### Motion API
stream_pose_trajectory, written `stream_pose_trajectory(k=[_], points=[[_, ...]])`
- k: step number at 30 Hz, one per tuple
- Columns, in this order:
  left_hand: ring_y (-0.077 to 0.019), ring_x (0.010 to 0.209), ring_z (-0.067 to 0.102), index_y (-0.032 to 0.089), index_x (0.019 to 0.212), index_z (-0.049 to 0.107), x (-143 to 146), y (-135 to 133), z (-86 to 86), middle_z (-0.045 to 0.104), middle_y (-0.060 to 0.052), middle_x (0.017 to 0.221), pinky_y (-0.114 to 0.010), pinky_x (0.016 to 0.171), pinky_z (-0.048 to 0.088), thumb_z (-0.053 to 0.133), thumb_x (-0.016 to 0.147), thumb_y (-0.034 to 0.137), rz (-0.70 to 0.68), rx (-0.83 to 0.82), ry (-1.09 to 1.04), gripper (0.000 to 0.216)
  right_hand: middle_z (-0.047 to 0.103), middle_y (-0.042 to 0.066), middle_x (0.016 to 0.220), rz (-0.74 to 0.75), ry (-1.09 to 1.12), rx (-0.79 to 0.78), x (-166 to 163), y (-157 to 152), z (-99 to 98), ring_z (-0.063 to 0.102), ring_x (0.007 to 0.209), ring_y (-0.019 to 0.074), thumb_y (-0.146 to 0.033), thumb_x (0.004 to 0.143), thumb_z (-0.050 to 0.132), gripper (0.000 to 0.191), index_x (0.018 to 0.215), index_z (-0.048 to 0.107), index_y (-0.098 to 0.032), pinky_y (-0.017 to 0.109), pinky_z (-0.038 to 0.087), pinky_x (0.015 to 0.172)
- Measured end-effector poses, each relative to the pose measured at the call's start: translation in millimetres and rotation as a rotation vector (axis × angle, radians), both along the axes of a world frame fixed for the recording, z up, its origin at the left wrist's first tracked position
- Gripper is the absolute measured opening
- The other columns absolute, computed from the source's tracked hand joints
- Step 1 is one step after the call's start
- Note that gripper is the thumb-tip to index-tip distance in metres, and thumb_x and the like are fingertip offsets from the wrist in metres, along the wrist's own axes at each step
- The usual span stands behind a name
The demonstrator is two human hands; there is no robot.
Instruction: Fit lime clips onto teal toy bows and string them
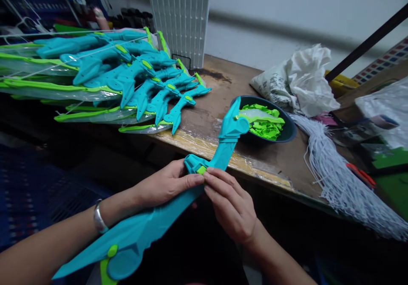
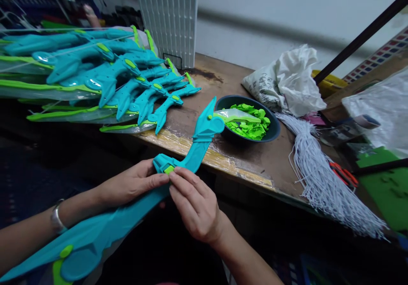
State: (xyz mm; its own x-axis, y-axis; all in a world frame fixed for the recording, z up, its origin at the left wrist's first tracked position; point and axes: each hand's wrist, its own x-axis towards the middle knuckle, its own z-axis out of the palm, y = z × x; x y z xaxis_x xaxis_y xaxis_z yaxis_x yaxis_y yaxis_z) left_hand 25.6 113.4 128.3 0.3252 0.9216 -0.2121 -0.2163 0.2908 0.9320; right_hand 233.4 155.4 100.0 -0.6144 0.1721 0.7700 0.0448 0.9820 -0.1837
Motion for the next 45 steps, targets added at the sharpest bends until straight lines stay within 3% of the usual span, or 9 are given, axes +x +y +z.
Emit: stream_pose_trajectory(k=[5, 10, 22, 31, 36, 45], points=[[-0.0112, 0.071, 0.067, 0.016, 0.102, 0.065, 3, -2, -1.1, 0.070, 0.001, 0.089, -0.023, 0.066, 0.059, 0.074, 0.089, 0.035, 0.008, 0.056, 0.049, 0.025, 0.070, 0.021, 0.119, -0.069, 0.087, -0.103, -1, -9, -1.4, 0.061, 0.126, 0.0316, 0.007, 0.087, 0.061, 0.035, 0.120, 0.064, -0.006, 0.051, 0.062, 0.096], [-0.0113, 0.066, 0.067, 0.014, 0.099, 0.060, 6, -1, 2.0, 0.067, 0.001, 0.087, -0.022, 0.061, 0.057, 0.074, 0.088, 0.032, 0.000, 0.007, 0.051, 0.025, 0.071, 0.015, 0.114, -0.085, 0.223, -0.244, 0, -13, -1.9, 0.066, 0.117, 0.0283, 0.014, 0.081, 0.063, 0.039, 0.112, 0.068, -0.009, 0.049, 0.061, 0.096], [-0.0110, 0.068, 0.064, 0.015, 0.100, 0.060, 10, -3, -5.0, 0.066, 0.001, 0.088, -0.023, 0.063, 0.057, 0.074, 0.088, 0.036, -0.009, 0.028, 0.005, 0.029, 0.069, 0.018, 0.111, -0.130, 0.064, -0.040, 2, -13, -0.4, 0.063, 0.119, 0.0272, 0.008, 0.086, 0.062, 0.030, 0.113, 0.065, -0.004, 0.044, 0.061, 0.097], [-0.0120, 0.072, 0.062, 0.016, 0.104, 0.059, 13, -5, -3.1, 0.062, 0.001, 0.090, -0.025, 0.064, 0.057, 0.069, 0.091, 0.035, -0.003, 0.050, 0.050, 0.025, 0.065, 0.013, 0.118, -0.286, 0.072, -0.221, -5, -18, 3.1, 0.061, 0.116, 0.0242, 0.004, 0.089, 0.061, 0.026, 0.106, 0.065, -0.015, 0.044, 0.056, 0.100], [-0.0141, 0.073, 0.063, 0.017, 0.106, 0.059, 13, -5, -6.7, 0.063, -0.001, 0.093, -0.029, 0.068, 0.057, 0.067, 0.093, 0.040, 0.002, 0.070, 0.124, 0.028, 0.064, 0.010, 0.107, -0.359, 0.116, -0.223, -12, -20, 2.7, 0.062, 0.102, 0.0221, 0.000, 0.087, 0.062, 0.035, 0.119, 0.061, -0.017, 0.041, 0.058, 0.088], [-0.0152, 0.077, 0.061, 0.017, 0.108, 0.059, 14, -6, -1.9, 0.063, -0.001, 0.096, -0.030, 0.070, 0.058, 0.067, 0.092, 0.043, 0.025, 0.097, 0.149, 0.031, 0.060, 0.010, 0.104, -0.381, 0.104, -0.248, -11, -21, 3.2, 0.061, 0.096, 0.0222, -0.003, 0.086, 0.063, 0.036, 0.120, 0.061, -0.017, 0.039, 0.058, 0.081]])
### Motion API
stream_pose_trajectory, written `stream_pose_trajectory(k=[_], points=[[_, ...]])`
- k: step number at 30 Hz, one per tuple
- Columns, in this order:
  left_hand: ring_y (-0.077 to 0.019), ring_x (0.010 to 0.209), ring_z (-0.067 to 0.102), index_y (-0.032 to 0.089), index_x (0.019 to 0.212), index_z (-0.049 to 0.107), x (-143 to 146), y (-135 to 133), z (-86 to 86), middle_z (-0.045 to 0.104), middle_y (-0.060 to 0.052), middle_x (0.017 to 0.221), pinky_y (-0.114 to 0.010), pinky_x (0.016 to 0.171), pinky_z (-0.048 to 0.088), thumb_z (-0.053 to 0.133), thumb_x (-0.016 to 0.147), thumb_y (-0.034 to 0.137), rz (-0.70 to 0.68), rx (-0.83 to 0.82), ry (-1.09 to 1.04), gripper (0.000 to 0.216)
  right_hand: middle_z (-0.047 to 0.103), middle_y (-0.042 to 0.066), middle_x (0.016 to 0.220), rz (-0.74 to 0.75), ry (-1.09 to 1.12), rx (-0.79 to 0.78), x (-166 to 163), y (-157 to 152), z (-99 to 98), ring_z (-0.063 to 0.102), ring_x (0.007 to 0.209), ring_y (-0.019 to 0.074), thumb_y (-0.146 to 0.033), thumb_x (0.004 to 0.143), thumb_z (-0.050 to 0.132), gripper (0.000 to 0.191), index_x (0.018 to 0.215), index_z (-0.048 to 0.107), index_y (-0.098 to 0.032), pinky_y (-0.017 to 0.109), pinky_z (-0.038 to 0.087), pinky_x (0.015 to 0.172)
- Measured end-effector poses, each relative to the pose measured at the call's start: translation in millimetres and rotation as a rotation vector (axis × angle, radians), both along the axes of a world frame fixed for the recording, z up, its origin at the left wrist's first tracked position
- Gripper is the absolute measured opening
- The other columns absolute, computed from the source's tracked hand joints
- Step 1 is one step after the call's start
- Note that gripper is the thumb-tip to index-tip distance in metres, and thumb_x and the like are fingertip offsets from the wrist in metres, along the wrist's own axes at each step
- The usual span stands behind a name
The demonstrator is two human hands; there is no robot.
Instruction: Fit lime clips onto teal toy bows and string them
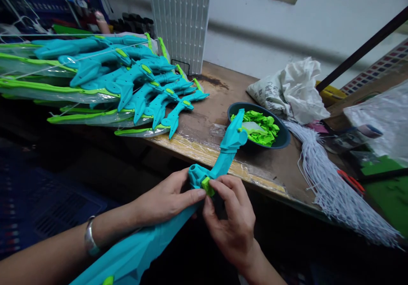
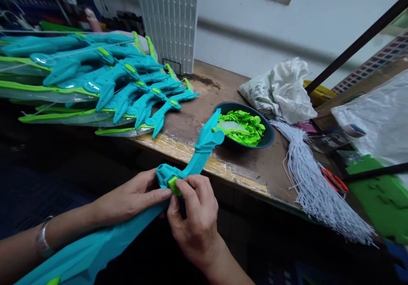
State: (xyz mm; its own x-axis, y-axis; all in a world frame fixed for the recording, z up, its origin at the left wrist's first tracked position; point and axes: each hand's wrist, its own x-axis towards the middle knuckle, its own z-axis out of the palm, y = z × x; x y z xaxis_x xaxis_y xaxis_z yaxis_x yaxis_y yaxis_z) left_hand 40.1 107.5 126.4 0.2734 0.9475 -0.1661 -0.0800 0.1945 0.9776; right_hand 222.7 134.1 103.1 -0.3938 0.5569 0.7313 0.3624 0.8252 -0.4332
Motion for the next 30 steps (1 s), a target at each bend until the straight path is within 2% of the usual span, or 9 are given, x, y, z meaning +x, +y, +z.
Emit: stream_pose_trajectory(k=[13, 18, 23, 27, 30], points=[[-0.0176, 0.080, 0.063, 0.017, 0.109, 0.059, 2, 0, 5.1, 0.065, -0.003, 0.098, -0.031, 0.072, 0.057, 0.064, 0.093, 0.044, -0.015, 0.016, 0.053, 0.032, 0.061, 0.009, 0.104, -0.005, 0.011, 0.024, 2, 0, -1.5, 0.060, 0.097, 0.0209, 0.000, 0.087, 0.063, 0.040, 0.123, 0.063, -0.017, 0.039, 0.058, 0.081], [-0.0218, 0.103, 0.063, 0.018, 0.105, 0.066, -1, 2, 5.9, 0.070, -0.003, 0.104, -0.031, 0.093, 0.050, 0.064, 0.095, 0.041, 0.038, 0.191, 0.181, 0.025, 0.059, 0.011, 0.104, 0.035, -0.043, 0.018, 4, -2, 2.6, 0.059, 0.097, 0.0215, 0.002, 0.087, 0.061, 0.040, 0.123, 0.063, -0.015, 0.038, 0.058, 0.080], [-0.0194, 0.091, 0.065, 0.018, 0.095, 0.069, -6, 4, 12.2, 0.072, 0.000, 0.093, -0.027, 0.084, 0.051, 0.065, 0.094, 0.044, 0.027, 0.166, 0.188, 0.026, 0.060, 0.010, 0.105, 0.072, -0.029, -0.004, 1, -6, 10.6, 0.058, 0.099, 0.0216, 0.004, 0.088, 0.059, 0.040, 0.123, 0.063, -0.014, 0.038, 0.056, 0.085], [-0.0195, 0.105, 0.066, 0.022, 0.111, 0.070, -15, 0, 18.9, 0.075, 0.001, 0.107, -0.027, 0.097, 0.048, 0.068, 0.094, 0.040, 0.006, 0.138, 0.189, 0.024, 0.059, 0.010, 0.108, -0.020, 0.102, -0.036, 1, -10, 7.0, 0.057, 0.105, 0.0226, -0.007, 0.089, 0.068, 0.042, 0.129, 0.060, -0.017, 0.039, 0.055, 0.091], [-0.0217, 0.111, 0.066, 0.023, 0.121, 0.066, -23, -5, 26.2, 0.074, -0.001, 0.116, -0.029, 0.101, 0.047, 0.069, 0.093, 0.039, 0.009, 0.081, 0.189, 0.032, 0.056, 0.012, 0.119, -0.153, 0.266, -0.162, 0, -16, -1.8, 0.058, 0.109, 0.0245, -0.026, 0.086, 0.078, 0.058, 0.138, 0.053, -0.018, 0.040, 0.056, 0.093]])
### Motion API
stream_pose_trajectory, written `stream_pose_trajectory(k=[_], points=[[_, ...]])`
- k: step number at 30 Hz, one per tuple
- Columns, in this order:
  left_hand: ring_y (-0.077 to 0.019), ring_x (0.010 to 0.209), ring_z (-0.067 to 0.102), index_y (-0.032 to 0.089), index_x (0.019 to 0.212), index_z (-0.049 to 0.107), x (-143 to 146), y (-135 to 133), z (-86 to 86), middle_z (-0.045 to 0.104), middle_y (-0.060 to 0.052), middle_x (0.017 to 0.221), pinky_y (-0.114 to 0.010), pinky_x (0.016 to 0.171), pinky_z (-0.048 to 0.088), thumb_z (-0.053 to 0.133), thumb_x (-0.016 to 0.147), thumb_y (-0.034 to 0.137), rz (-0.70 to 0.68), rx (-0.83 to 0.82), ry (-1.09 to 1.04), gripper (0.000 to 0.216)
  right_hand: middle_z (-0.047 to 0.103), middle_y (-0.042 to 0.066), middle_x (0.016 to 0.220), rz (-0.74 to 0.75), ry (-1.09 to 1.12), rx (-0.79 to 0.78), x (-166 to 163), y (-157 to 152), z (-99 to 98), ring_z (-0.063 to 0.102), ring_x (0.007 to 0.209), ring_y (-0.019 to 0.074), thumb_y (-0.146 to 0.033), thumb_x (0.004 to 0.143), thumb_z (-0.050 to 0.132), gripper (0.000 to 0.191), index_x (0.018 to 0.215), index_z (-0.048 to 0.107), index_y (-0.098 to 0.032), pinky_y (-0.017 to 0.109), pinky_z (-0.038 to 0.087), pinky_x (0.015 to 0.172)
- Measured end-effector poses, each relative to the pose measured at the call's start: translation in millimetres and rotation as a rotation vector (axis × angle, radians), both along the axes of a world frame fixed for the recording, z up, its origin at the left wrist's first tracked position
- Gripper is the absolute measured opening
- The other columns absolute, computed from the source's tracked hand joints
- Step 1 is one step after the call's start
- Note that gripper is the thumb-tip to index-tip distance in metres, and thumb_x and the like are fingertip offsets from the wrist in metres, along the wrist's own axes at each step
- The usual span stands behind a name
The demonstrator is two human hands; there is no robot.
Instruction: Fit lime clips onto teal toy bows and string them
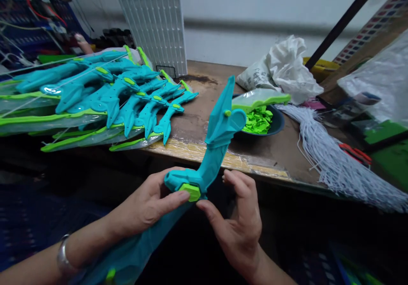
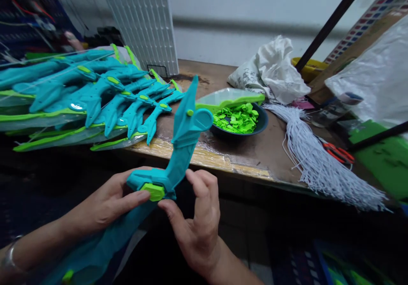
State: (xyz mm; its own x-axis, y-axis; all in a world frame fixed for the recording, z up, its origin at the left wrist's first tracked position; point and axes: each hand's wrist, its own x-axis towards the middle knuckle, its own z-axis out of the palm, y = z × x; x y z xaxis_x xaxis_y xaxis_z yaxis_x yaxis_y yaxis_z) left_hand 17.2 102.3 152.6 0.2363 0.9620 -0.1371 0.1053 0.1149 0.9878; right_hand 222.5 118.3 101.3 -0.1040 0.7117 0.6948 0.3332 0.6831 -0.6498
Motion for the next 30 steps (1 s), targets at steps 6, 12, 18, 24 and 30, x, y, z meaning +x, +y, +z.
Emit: stream_pose_trajectory(k=[6, 12, 18, 24, 30], points=[[-0.0275, 0.112, 0.067, 0.022, 0.126, 0.063, -6, -15, 8.1, 0.072, -0.008, 0.124, -0.036, 0.100, 0.052, 0.071, 0.089, 0.043, 0.057, -0.019, 0.062, 0.044, 0.069, 0.008, 0.117, 0.405, 0.366, -0.586, -18, -7, 3.2, 0.069, 0.101, 0.0232, -0.037, 0.073, 0.089, 0.066, 0.129, 0.057, -0.022, 0.035, 0.061, 0.088], [-0.0265, 0.111, 0.068, 0.027, 0.129, 0.061, -2, -26, 2.6, 0.074, -0.005, 0.122, -0.033, 0.098, 0.054, 0.073, 0.087, 0.044, 0.092, 0.014, 0.103, 0.046, 0.075, 0.004, 0.111, 0.612, 0.489, -0.682, -25, 2, 13.9, 0.073, 0.101, 0.0225, -0.029, 0.074, 0.088, 0.052, 0.118, 0.061, -0.021, 0.034, 0.062, 0.090], [-0.0287, 0.108, 0.069, 0.023, 0.125, 0.062, 4, -27, -0.4, 0.074, -0.008, 0.119, -0.035, 0.097, 0.055, 0.071, 0.087, 0.045, 0.118, 0.043, 0.122, 0.045, 0.075, 0.001, 0.099, 0.639, 0.435, -0.704, -18, 8, 11.9, 0.073, 0.091, 0.0193, -0.027, 0.069, 0.090, 0.045, 0.104, 0.063, -0.020, 0.031, 0.063, 0.084], [-0.0259, 0.103, 0.070, 0.025, 0.125, 0.063, 0, -27, -8.9, 0.075, -0.004, 0.113, -0.032, 0.092, 0.056, 0.069, 0.090, 0.042, 0.103, 0.072, 0.117, 0.039, 0.074, 0.000, 0.098, 0.701, 0.461, -0.705, -21, 11, 11.1, 0.072, 0.091, 0.0174, -0.036, 0.072, 0.089, 0.043, 0.101, 0.060, -0.021, 0.030, 0.061, 0.085], [-0.0259, 0.109, 0.069, 0.024, 0.126, 0.065, 0, -27, -14.2, 0.073, -0.006, 0.121, -0.033, 0.098, 0.053, 0.066, 0.093, 0.037, 0.122, 0.196, 0.180, 0.035, 0.071, 0.000, 0.098, 0.704, 0.472, -0.798, -21, 13, 9.1, 0.067, 0.093, 0.0181, -0.028, 0.071, 0.088, 0.043, 0.103, 0.061, -0.021, 0.030, 0.056, 0.088]])
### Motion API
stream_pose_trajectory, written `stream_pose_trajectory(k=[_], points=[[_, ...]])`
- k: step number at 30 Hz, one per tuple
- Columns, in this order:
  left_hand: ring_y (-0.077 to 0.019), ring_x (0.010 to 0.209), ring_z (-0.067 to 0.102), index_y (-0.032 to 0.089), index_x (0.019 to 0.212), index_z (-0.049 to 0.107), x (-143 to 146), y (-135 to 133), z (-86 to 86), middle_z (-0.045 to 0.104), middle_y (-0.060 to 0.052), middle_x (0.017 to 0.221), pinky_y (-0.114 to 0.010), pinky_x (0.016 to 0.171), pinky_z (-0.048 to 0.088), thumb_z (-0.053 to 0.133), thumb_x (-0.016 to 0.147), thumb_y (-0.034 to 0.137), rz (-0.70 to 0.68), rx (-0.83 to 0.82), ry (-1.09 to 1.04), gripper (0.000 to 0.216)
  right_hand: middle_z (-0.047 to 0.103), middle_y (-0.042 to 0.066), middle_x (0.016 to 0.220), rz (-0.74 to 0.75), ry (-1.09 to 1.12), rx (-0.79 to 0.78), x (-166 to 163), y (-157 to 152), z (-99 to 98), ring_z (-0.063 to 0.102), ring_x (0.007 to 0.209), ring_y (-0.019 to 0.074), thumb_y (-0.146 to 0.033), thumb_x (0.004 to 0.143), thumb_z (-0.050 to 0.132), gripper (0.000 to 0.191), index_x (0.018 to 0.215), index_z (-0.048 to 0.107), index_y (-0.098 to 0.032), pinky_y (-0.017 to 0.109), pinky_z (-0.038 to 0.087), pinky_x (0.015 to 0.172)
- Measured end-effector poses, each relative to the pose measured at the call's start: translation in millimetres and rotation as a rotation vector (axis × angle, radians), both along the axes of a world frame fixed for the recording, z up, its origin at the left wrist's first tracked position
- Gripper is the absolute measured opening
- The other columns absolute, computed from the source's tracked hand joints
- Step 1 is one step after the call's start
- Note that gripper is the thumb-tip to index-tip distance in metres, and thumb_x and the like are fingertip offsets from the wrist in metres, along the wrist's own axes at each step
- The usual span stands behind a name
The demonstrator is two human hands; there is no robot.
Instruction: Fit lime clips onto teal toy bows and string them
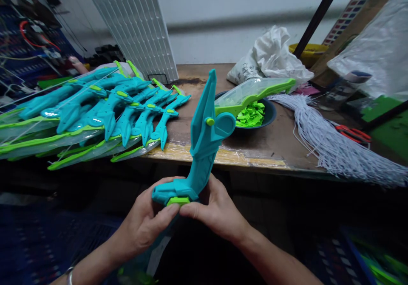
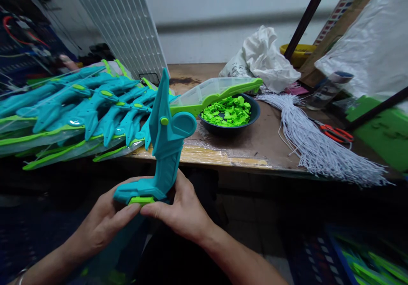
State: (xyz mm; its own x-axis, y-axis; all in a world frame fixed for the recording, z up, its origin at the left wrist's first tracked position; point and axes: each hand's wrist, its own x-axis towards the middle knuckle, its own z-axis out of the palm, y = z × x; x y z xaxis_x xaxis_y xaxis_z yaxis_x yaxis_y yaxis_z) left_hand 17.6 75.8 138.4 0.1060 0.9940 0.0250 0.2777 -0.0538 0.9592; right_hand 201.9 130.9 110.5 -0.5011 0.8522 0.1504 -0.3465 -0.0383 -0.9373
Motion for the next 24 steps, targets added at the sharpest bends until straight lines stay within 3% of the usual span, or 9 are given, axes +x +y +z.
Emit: stream_pose_trajectory(k=[8, 14, 17, 20, 22, 24], points=[[-0.0251, 0.105, 0.070, 0.020, 0.123, 0.066, 7, 5, -2.5, 0.075, -0.008, 0.119, -0.033, 0.094, 0.055, 0.063, 0.092, 0.034, 0.040, 0.082, 0.107, 0.034, 0.065, -0.002, 0.089, -0.014, -0.022, -0.035, -1, 8, -3.3, 0.063, 0.089, 0.0179, -0.030, 0.066, 0.090, 0.042, 0.095, 0.061, -0.022, 0.031, 0.053, 0.089], [-0.0232, 0.107, 0.069, 0.021, 0.122, 0.064, 3, 12, -3.4, 0.075, -0.005, 0.117, -0.031, 0.097, 0.053, 0.064, 0.094, 0.037, 0.053, -0.007, 0.035, 0.033, 0.068, 0.001, 0.098, -0.047, -0.075, -0.038, -5, 7, -4.3, 0.065, 0.091, 0.0201, -0.034, 0.071, 0.088, 0.047, 0.107, 0.060, -0.021, 0.033, 0.056, 0.084], [-0.0225, 0.112, 0.067, 0.021, 0.125, 0.062, 4, 17, -4.8, 0.072, -0.006, 0.122, -0.030, 0.101, 0.050, 0.063, 0.096, 0.039, 0.079, -0.059, -0.041, 0.035, 0.063, 0.008, 0.120, -0.351, -0.284, 0.224, -6, 2, -10.5, 0.063, 0.105, 0.0244, -0.031, 0.076, 0.086, 0.064, 0.130, 0.053, -0.023, 0.038, 0.057, 0.087], [-0.0225, 0.112, 0.066, 0.019, 0.124, 0.062, 10, 21, -2.8, 0.072, -0.007, 0.121, -0.030, 0.100, 0.049, 0.063, 0.096, 0.040, 0.088, -0.079, -0.088, 0.035, 0.054, 0.014, 0.129, -0.663, -0.492, 0.748, -5, -3, -16.3, 0.057, 0.117, 0.0275, -0.024, 0.085, 0.079, 0.063, 0.140, 0.049, -0.022, 0.043, 0.055, 0.095], [-0.0221, 0.111, 0.066, 0.018, 0.120, 0.062, 14, 23, -0.5, 0.073, -0.007, 0.120, -0.030, 0.100, 0.049, 0.062, 0.096, 0.039, 0.077, -0.083, -0.090, 0.033, 0.057, 0.015, 0.120, -0.666, -0.551, 1.012, -5, -4, -17.0, 0.058, 0.111, 0.0263, -0.015, 0.092, 0.068, 0.046, 0.136, 0.054, -0.018, 0.041, 0.057, 0.091], [-0.0214, 0.108, 0.065, 0.017, 0.116, 0.064, 16, 24, 1.1, 0.073, -0.006, 0.116, -0.030, 0.099, 0.049, 0.062, 0.097, 0.038, 0.063, -0.095, -0.083, 0.028, 0.059, 0.015, 0.111, -0.614, -0.561, 1.108, -4, -5, -15.3, 0.060, 0.103, 0.0243, -0.007, 0.093, 0.061, 0.038, 0.131, 0.058, -0.014, 0.036, 0.059, 0.083]])
